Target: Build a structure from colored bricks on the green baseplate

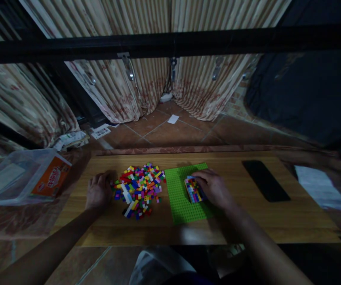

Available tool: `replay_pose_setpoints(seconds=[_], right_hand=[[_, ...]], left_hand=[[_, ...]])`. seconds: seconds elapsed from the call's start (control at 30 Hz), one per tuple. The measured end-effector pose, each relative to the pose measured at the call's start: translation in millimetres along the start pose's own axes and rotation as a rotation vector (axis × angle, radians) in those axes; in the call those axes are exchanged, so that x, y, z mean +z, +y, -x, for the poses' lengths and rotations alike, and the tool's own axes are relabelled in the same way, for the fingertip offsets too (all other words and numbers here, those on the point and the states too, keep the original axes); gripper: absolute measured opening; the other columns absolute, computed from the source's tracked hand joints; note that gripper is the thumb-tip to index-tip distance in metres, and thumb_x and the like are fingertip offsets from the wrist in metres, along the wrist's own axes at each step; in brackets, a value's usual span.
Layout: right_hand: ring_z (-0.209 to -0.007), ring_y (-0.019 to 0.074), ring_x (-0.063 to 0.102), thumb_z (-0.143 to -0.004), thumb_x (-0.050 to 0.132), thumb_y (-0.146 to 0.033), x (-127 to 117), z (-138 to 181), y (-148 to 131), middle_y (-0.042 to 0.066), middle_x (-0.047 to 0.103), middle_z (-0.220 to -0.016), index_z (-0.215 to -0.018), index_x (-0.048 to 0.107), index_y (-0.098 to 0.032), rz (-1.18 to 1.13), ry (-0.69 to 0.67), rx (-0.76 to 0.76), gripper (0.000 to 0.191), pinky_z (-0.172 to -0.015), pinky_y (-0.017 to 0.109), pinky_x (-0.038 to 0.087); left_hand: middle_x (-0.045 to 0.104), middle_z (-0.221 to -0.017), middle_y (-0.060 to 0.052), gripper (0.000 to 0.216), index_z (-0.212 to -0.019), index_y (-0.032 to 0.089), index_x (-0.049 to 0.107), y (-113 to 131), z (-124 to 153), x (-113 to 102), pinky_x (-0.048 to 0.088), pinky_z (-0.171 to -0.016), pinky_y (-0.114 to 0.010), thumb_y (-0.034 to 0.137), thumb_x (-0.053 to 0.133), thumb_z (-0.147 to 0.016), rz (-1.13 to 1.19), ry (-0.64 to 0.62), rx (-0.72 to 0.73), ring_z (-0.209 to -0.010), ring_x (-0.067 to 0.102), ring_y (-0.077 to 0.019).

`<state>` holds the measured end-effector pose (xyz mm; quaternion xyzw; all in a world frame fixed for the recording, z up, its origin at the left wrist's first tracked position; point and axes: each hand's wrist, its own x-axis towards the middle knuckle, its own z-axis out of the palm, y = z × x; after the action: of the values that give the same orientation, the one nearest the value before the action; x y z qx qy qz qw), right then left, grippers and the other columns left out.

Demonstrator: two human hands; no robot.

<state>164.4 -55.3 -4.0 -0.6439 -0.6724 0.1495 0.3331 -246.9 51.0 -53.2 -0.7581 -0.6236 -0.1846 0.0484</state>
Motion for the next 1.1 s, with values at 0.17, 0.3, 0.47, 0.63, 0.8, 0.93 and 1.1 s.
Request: replay_pose_setpoints(seconds=[0.17, 0.3, 0.47, 0.63, 0.8, 0.93, 1.1], right_hand=[[-0.091, 0.0193, 0.059, -0.089, 0.050, -0.022, 6.5, -6.6, -0.3, 0.003, 0.072, -0.089, -0.088, 0.074, -0.024, -0.022, -0.074, -0.054, 0.024, -0.085, 0.034, 0.047], [-0.090, 0.0183, 0.060, -0.089, 0.051, -0.021, 0.6, -7.5, 0.7, 0.003, 0.072, -0.089, -0.088, 0.074, -0.024, -0.056, -0.115, -0.057, 0.023, -0.085, 0.034, 0.047], [-0.089, 0.0176, 0.063, -0.086, 0.054, -0.020, -5.6, -10.5, 1.6, 0.002, 0.072, -0.090, -0.087, 0.074, -0.024, -0.073, -0.144, -0.023, 0.021, -0.084, 0.032, 0.047], [-0.084, 0.0167, 0.065, -0.084, 0.055, -0.019, -8.0, -13.5, 0.8, 0.002, 0.072, -0.088, -0.087, 0.075, -0.023, -0.084, -0.183, 0.032, 0.020, -0.081, 0.031, 0.048], [-0.083, 0.0163, 0.066, -0.083, 0.056, -0.020, -9.0, -15.1, 4.7, 0.002, 0.073, -0.088, -0.087, 0.075, -0.023, -0.096, -0.210, 0.049, 0.019, -0.078, 0.030, 0.049], [-0.080, 0.0162, 0.067, -0.084, 0.058, -0.023, -9.5, -18.2, 8.5, 0.001, 0.073, -0.087, -0.087, 0.075, -0.024, -0.084, -0.233, 0.065, 0.018, -0.076, 0.029, 0.049], [-0.080, 0.0173, 0.067, -0.084, 0.060, -0.022, -11.5, -23.1, 8.3, 0.001, 0.074, -0.086, -0.086, 0.076, -0.024, -0.056, -0.266, 0.050, 0.017, -0.075, 0.030, 0.050]], left_hand=[[0.062, -0.112, -0.014, 0.037, -0.116, 0.016, 0.058, 2.9, -0.4, -3.2, 0.040, -0.097, -0.043, 0.023, 0.034, -0.089, -0.006, -0.024, 0.020, -0.110, 0.052, -0.0289], [0.062, -0.112, -0.015, 0.037, -0.114, 0.015, 0.060, 4.8, -0.3, -4.0, 0.041, -0.096, -0.045, 0.022, 0.035, -0.088, -0.004, -0.009, 0.005, -0.108, 0.053, -0.0300], [0.061, -0.112, -0.015, 0.037, -0.113, 0.014, 0.060, 4.6, -0.3, -2.8, 0.041, -0.096, -0.045, 0.023, 0.034, -0.088, -0.004, -0.006, -0.016, -0.108, 0.052, -0.0299], [0.060, -0.114, -0.014, 0.036, -0.114, 0.016, 0.059, 3.8, 0.0, -2.7, 0.041, -0.097, -0.043, 0.024, 0.035, -0.088, -0.009, -0.005, -0.036, -0.109, 0.052, -0.0290], [0.062, -0.112, -0.013, 0.035, -0.115, 0.017, 0.059, 3.7, 0.2, -2.5, 0.041, -0.097, -0.044, 0.023, 0.036, -0.088, 0.002, 0.001, -0.014, -0.110, 0.052, -0.0287], [0.063, -0.111, -0.013, 0.035, -0.114, 0.016, 0.059, 3.1, -0.3, -1.9, 0.040, -0.098, -0.044, 0.023, 0.037, -0.088, 0.004, -0.006, -0.004, -0.111, 0.052, -0.0290], [0.062, -0.113, -0.013, 0.037, -0.116, 0.016, 0.059, 2.0, -0.5, -0.4, 0.041, -0.096, -0.042, 0.021, 0.036, -0.088, -0.013, -0.012, -0.019, -0.110, 0.053, -0.0277]])
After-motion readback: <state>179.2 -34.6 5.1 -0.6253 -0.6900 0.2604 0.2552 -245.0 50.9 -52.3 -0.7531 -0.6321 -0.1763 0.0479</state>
